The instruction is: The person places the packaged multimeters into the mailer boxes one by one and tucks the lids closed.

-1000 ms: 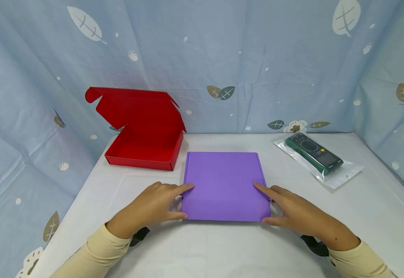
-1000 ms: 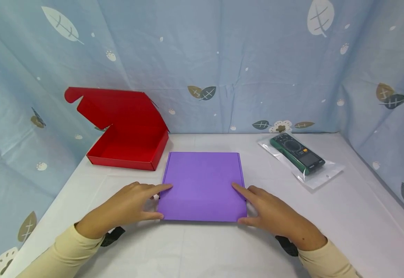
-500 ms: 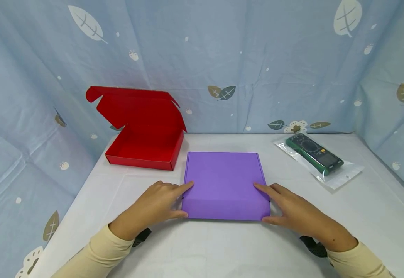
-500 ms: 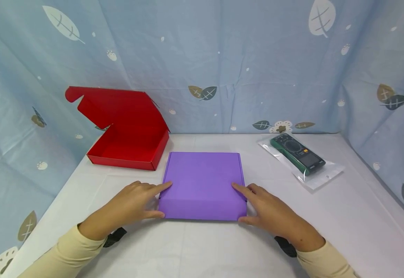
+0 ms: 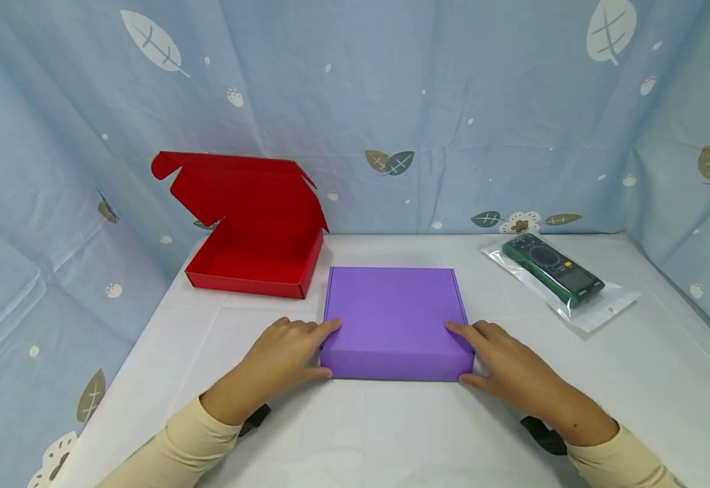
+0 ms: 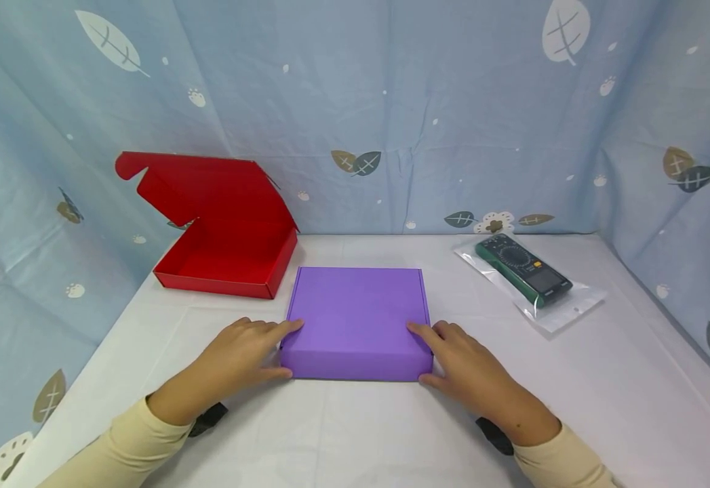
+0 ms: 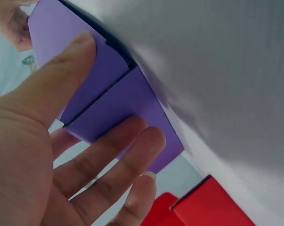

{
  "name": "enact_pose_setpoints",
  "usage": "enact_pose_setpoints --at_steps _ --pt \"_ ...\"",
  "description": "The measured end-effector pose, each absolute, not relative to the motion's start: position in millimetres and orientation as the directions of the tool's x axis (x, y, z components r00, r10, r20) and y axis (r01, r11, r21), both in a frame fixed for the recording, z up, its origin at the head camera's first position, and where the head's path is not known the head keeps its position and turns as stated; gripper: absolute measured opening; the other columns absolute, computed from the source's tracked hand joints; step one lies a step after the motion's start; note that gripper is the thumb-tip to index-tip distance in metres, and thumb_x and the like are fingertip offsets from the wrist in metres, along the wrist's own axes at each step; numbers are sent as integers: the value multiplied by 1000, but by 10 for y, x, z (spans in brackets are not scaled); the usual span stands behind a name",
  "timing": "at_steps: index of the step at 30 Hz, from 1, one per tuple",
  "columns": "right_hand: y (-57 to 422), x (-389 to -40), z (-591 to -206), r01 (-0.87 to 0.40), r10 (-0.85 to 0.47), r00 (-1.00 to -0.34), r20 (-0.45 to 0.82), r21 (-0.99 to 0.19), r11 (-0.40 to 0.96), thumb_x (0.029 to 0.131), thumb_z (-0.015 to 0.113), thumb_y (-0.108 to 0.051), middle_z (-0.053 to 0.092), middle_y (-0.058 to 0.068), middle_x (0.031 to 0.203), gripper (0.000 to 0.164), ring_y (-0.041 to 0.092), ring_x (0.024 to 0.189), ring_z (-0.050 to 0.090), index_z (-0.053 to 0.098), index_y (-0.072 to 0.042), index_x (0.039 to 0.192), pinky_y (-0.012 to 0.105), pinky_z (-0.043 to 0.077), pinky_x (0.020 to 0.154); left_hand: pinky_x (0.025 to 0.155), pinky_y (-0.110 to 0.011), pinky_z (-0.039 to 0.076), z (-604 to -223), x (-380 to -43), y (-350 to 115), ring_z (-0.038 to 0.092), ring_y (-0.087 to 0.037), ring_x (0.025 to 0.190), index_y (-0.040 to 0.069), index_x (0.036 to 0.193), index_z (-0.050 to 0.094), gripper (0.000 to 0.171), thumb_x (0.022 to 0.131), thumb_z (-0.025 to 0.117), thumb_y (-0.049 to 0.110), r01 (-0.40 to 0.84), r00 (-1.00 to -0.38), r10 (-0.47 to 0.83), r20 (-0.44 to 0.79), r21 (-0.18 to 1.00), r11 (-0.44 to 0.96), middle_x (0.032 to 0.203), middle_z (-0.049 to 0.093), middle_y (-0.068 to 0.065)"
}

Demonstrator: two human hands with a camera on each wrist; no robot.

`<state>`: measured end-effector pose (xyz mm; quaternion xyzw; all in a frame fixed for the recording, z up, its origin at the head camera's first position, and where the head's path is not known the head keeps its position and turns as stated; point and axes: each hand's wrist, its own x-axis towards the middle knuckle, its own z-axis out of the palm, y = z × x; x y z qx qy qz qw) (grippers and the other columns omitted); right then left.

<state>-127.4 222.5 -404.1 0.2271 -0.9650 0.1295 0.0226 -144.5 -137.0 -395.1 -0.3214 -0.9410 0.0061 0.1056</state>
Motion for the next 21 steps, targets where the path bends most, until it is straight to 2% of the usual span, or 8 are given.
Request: enact_pose_setpoints --at_steps 4,8,13,21 --pt "2207 -1272 -4039 -440 -428 -898 106 -235 867 77 87 -25 58 17 122 78 32 111 61 49 -15 144 50 57 86 72 -36 50 -3970 -1440 -1362 70 -16 86 14 128 59 72 70 88 45 614 -747 619 242 -105 783 96 75 -2" --pt "2211 -1264 -4044 -449 -433 -894 119 -223 865 78 86 -21 58 16 122 75 31 110 61 50 -14 143 49 57 85 69 -35 49 -3981 -1434 -1355 70 -15 83 14 126 59 70 69 88 42 618 -738 620 265 -102 779 93 75 -2" --pt "2226 -1257 -4051 -471 -451 -882 137 -217 855 78 85 -14 59 15 120 73 30 108 61 50 -13 143 46 58 83 71 -36 51 -3984 -1427 -1342 71 -17 84 14 125 60 66 71 89 37 608 -752 606 259 -83 790 94 76 -3" --pt "2240 -1245 -4039 -479 -460 -878 132 -215 851 80 84 -14 59 16 121 73 30 108 62 50 -13 145 47 58 84 73 -38 53 -3993 -1427 -1344 71 -19 86 13 129 60 64 74 87 33 600 -764 598 241 -73 796 98 76 -4"
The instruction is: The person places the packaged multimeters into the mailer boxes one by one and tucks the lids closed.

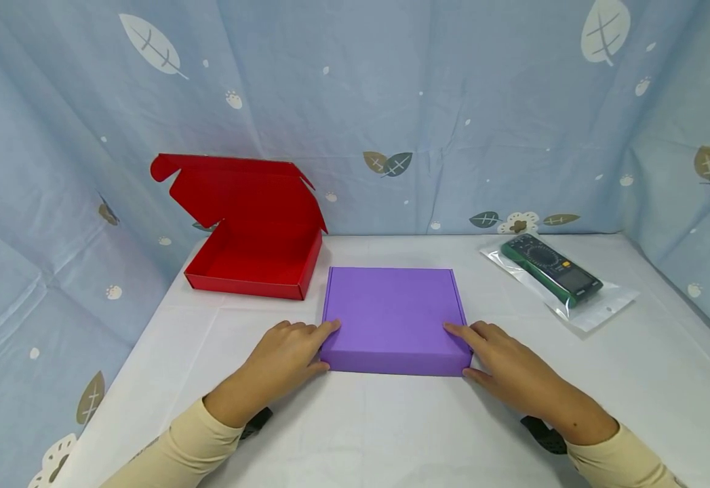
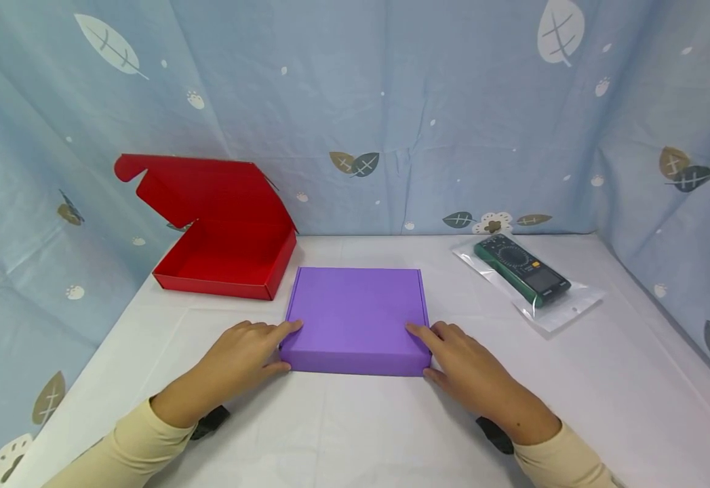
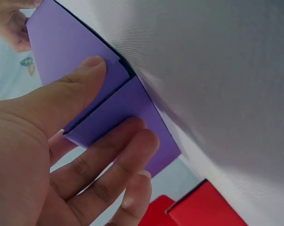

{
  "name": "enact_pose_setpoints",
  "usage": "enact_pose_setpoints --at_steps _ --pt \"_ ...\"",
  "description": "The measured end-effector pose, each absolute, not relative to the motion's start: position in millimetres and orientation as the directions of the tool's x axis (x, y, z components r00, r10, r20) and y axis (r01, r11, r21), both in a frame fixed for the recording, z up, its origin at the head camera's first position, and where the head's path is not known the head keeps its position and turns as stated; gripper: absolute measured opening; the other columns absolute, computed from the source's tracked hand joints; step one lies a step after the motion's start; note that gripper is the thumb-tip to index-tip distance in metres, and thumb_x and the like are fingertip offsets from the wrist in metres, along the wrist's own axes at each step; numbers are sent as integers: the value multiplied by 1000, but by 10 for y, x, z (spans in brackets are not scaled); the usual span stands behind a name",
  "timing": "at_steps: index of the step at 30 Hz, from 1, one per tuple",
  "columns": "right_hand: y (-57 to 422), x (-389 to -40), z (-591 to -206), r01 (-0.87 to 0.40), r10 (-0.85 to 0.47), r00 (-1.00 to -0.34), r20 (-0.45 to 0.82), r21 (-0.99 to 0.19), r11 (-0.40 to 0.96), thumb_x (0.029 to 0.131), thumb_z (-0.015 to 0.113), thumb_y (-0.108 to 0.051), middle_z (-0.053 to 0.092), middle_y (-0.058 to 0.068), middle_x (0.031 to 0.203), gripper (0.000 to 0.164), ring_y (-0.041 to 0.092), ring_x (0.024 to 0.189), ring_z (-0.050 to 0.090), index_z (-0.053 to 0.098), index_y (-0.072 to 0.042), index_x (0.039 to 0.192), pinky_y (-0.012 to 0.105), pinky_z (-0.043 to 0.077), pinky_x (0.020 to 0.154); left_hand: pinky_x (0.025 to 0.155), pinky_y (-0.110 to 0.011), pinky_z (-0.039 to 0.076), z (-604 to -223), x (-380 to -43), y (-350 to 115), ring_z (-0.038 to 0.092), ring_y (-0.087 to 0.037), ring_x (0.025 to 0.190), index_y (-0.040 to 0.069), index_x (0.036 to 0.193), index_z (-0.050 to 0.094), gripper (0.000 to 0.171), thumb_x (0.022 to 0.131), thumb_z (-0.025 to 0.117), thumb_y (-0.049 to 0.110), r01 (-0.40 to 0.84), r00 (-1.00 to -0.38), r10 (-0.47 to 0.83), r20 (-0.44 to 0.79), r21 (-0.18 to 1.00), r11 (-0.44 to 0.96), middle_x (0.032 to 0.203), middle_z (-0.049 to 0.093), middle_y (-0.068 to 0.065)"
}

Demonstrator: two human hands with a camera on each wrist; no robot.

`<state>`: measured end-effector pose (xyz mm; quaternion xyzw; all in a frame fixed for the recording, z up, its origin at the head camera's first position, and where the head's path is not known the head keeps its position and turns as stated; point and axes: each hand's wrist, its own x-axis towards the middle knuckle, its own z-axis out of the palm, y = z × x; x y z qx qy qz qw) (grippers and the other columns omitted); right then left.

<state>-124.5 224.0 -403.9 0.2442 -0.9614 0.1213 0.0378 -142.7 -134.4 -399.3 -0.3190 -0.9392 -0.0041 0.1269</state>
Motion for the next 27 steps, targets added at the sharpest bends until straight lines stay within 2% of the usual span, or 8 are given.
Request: enact_pose_setpoints --at_steps 16,21,27 --pt "2301 -1400 -4088 -535 -502 -840 208 -161 829 80 84 -16 62 13 116 73 27 103 62 50 -12 144 43 57 81 77 -41 56 -3989 -1576 -1349 72 -21 87 12 132 59 63 78 86 30 588 -793 571 211 22 809 103 75 -7" --pt "2276 -1543 -4103 -543 -508 -835 211 -167 823 81 83 -16 63 15 117 73 29 105 63 48 -11 146 45 56 82 77 -41 56 -3987 -1708 -1350 72 -21 90 14 133 58 64 78 86 28 563 -811 545 211 30 826 103 75 -5" --pt "2299 -1703 -4111 -517 -488 -852 189 -162 840 82 82 -13 62 19 119 73 35 108 62 46 -9 147 49 56 84 74 -41 57 -3983 -1887 -1275 73 -23 90 11 133 57 63 78 86 24 578 -802 556 218 52 814 104 75 -9"
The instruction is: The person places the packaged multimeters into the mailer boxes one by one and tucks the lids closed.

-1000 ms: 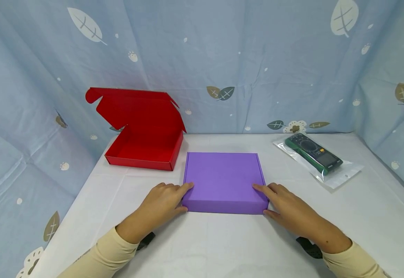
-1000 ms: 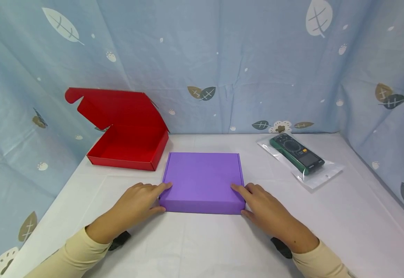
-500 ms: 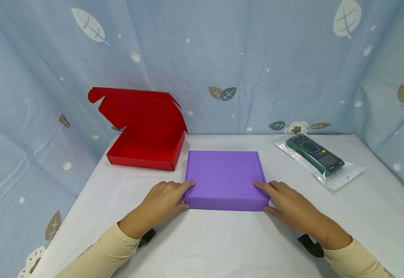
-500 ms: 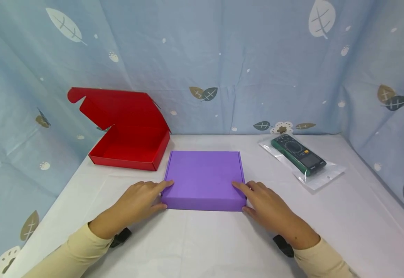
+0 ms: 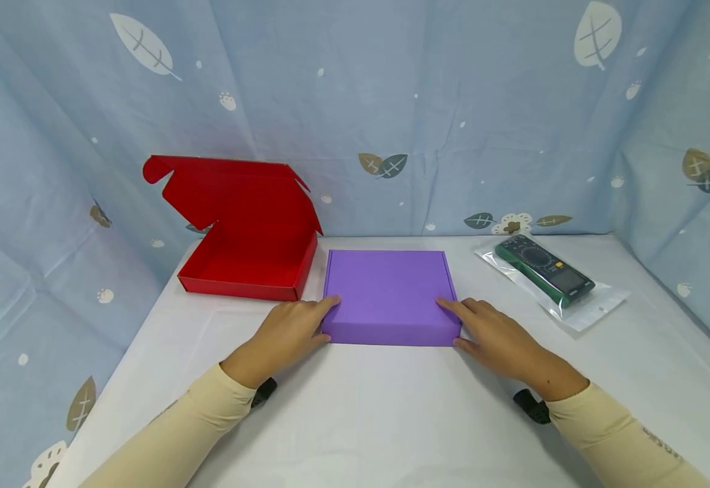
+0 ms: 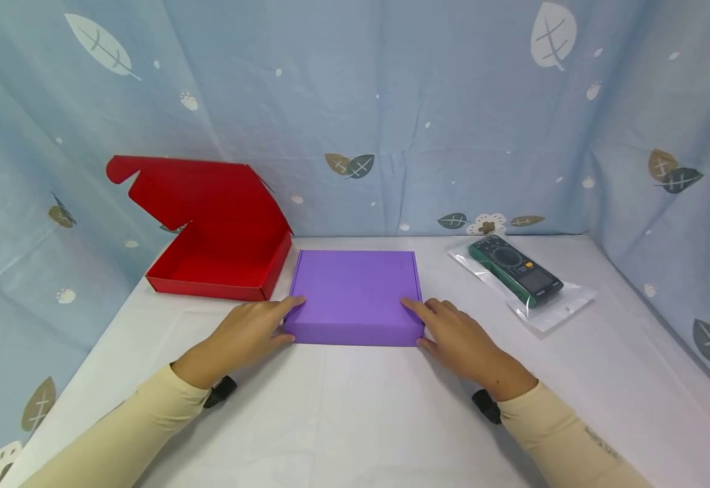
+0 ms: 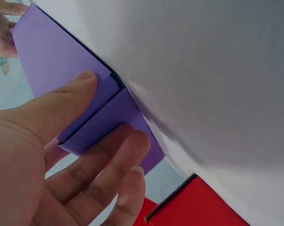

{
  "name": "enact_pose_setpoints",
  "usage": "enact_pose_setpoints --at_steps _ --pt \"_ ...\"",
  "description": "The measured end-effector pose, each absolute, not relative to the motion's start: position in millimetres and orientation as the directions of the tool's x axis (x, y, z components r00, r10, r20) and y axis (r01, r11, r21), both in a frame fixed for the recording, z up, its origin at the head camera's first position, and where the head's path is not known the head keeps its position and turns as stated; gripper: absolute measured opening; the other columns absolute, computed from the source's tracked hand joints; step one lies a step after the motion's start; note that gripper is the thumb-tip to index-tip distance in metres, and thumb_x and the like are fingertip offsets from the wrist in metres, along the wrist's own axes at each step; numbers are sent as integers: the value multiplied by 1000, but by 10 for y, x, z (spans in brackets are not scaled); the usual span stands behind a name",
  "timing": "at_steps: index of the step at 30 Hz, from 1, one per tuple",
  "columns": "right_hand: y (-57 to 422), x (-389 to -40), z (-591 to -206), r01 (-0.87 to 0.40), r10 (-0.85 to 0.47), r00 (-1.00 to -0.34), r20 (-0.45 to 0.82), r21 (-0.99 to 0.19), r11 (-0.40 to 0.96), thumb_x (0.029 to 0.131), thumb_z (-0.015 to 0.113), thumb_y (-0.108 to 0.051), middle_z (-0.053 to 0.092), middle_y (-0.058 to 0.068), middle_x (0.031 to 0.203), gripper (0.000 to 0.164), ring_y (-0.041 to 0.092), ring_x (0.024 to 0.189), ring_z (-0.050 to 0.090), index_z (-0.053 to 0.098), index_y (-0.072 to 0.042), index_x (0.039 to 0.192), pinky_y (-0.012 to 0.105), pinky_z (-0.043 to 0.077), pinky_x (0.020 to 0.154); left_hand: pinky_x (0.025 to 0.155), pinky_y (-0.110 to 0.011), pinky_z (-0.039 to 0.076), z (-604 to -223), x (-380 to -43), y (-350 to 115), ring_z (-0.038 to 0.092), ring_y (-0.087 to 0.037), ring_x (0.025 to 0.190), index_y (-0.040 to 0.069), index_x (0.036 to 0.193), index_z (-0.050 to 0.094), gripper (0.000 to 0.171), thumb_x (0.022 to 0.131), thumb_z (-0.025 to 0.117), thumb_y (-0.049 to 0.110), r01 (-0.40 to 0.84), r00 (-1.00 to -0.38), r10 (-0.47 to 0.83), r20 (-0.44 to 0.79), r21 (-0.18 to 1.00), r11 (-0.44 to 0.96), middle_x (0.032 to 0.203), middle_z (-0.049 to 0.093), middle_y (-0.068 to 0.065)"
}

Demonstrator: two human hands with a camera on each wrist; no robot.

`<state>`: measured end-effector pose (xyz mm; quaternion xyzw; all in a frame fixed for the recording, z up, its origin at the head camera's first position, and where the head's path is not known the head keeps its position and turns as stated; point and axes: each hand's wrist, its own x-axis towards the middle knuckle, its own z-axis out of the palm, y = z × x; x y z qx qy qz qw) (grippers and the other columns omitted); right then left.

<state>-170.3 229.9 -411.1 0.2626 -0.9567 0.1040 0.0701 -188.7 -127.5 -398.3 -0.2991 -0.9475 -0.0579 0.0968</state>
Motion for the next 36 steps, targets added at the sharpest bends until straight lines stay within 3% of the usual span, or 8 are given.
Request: enact_pose_setpoints --at_steps 16,28,36 --pt "2310 -2118 -4092 -478 -459 -878 136 -260 839 87 75 -5 54 30 132 72 45 119 58 38 -5 150 55 53 94 80 -44 58 -3952 -2249 -1155 72 -27 99 11 136 53 61 83 82 20 546 -832 528 173 77 834 110 73 -13" --pt "2261 -2339 -4076 -436 -426 -899 99 -277 856 89 72 -3 52 32 135 74 49 123 56 35 -5 152 57 52 96 72 -46 57 -3931 -2406 -1093 72 -33 90 10 134 53 60 83 82 17 509 -850 489 193 69 858 104 74 -16" --pt "2251 -2455 -4065 -417 -410 -908 86 -267 869 90 71 -5 52 33 136 73 49 123 55 34 -5 153 57 50 98 83 -46 57 -3928 -2540 -1053 71 -34 95 8 135 52 59 84 81 15 490 -866 472 166 92 867 108 73 -17"
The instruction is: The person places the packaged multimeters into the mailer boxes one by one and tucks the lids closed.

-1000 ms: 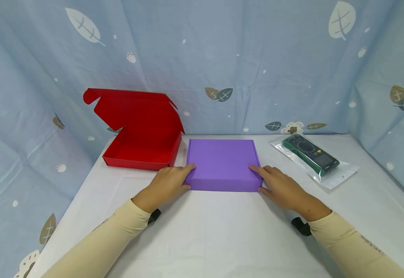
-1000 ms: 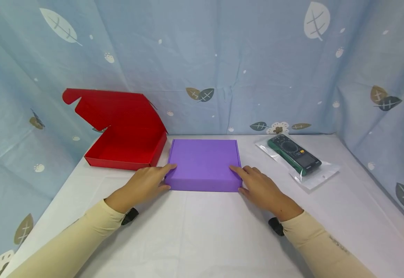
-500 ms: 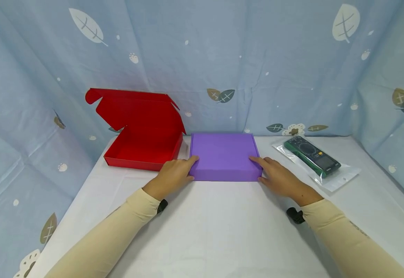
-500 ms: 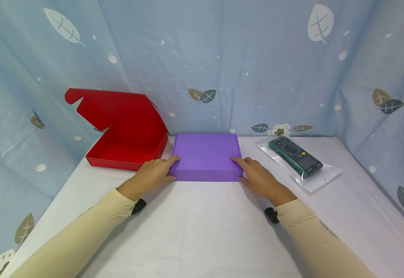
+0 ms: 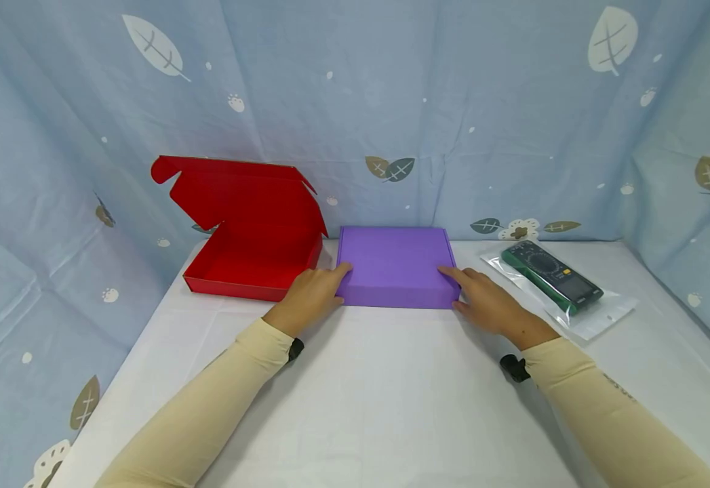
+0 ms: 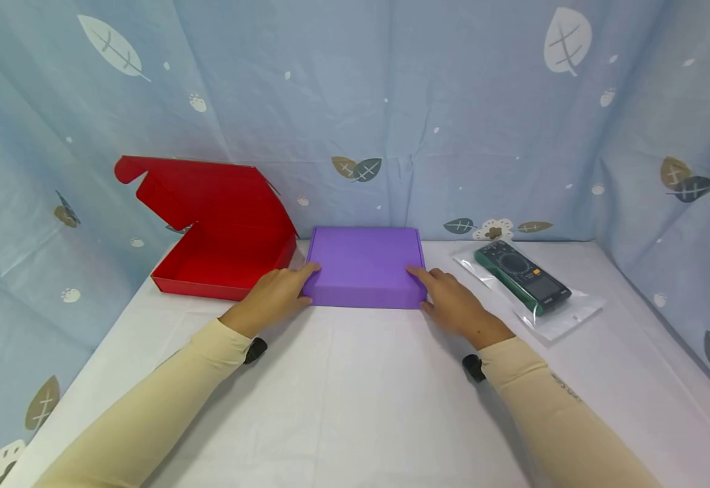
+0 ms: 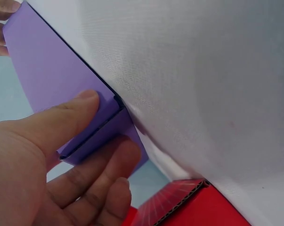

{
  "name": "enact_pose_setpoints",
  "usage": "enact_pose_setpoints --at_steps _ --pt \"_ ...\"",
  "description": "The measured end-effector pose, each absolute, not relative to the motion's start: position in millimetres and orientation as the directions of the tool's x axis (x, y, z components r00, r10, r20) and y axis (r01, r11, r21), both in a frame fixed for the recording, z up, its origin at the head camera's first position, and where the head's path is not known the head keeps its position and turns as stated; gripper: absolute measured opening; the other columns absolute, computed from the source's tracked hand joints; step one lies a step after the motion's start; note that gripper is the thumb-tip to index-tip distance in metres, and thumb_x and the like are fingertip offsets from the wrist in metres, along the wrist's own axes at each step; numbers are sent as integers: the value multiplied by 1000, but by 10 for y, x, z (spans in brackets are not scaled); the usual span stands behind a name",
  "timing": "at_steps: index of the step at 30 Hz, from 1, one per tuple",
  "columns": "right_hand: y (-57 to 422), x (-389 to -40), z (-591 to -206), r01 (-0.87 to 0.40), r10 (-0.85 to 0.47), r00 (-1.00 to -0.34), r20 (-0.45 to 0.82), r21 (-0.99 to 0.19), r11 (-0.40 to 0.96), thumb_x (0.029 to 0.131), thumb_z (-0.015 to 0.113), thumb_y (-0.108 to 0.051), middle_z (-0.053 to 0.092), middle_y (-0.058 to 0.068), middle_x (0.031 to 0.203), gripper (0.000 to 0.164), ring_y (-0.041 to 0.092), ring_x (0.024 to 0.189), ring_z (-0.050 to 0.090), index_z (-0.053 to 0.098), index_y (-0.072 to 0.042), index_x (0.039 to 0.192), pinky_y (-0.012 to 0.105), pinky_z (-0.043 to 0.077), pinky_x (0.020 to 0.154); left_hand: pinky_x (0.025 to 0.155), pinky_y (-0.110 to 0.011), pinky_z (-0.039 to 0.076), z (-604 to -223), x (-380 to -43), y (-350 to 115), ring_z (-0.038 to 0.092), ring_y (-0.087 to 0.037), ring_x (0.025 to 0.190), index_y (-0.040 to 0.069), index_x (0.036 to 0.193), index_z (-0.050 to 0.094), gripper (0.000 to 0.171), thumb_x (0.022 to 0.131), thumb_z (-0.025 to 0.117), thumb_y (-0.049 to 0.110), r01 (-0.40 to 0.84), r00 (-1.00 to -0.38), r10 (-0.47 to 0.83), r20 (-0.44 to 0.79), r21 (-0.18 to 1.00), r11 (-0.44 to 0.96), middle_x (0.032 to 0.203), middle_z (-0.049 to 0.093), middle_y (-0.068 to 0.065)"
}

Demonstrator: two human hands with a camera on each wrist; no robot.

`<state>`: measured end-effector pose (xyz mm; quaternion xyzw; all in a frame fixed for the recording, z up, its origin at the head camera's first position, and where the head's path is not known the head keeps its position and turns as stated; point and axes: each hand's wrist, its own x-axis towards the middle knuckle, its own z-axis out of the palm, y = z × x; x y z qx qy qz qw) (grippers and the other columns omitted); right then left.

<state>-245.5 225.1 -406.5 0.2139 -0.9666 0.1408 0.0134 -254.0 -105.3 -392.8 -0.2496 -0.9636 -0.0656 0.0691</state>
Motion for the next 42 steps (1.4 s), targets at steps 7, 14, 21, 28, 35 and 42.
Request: enact_pose_setpoints --at_steps 7,14,21,28,35,42 --pt "2250 -2534 -4058 -388 -387 -920 60 -269 881 91 71 -6 51 33 139 74 50 126 54 33 -7 154 58 50 99 84 -46 57 -3940 -2607 -1028 71 -34 100 9 139 51 61 85 80 15 474 -876 456 157 105 874 111 72 -18" --pt "2232 -2569 -4031 -390 -389 -919 60 -266 882 91 70 -5 51 33 139 73 50 126 54 33 -6 154 57 50 99 84 -46 57 -3941 -2644 -1037 71 -33 99 9 139 50 62 85 80 14 479 -873 459 164 119 870 111 73 -18" --pt "2245 -2601 -4047 -406 -399 -913 81 -266 874 90 70 -4 52 34 137 73 50 124 55 34 -5 153 57 50 99 91 -45 56 -3917 -2657 -1019 71 -33 104 7 140 49 62 86 78 14 473 -879 455 144 135 871 117 71 -19" --pt "2240 -2607 -4056 -403 -395 -914 87 -272 873 90 71 -4 53 34 137 73 50 124 56 34 -5 153 57 50 98 89 -45 56 -3919 -2661 -1019 71 -33 103 7 140 50 62 86 79 13 482 -873 462 156 127 867 115 72 -19" --pt "2229 -2615 -4030 -373 -369 -927 60 -236 897 91 70 -9 52 32 138 73 49 125 54 34 -8 154 58 50 99 85 -45 57 -3947 -2666 -1045 72 -34 99 7 138 51 61 85 80 13 486 -868 463 182 116 866 110 73 -20" --pt "2532 -2600 -3974 -299 -279 -950 140 -154 942 91 68 -20 49 30 139 67 51 128 47 40 -9 151 70 41 101 85 -45 57 -3945 -2663 -1029 72 -34 100 8 138 50 61 85 80 14 487 -869 467 167 111 866 111 72 -19"
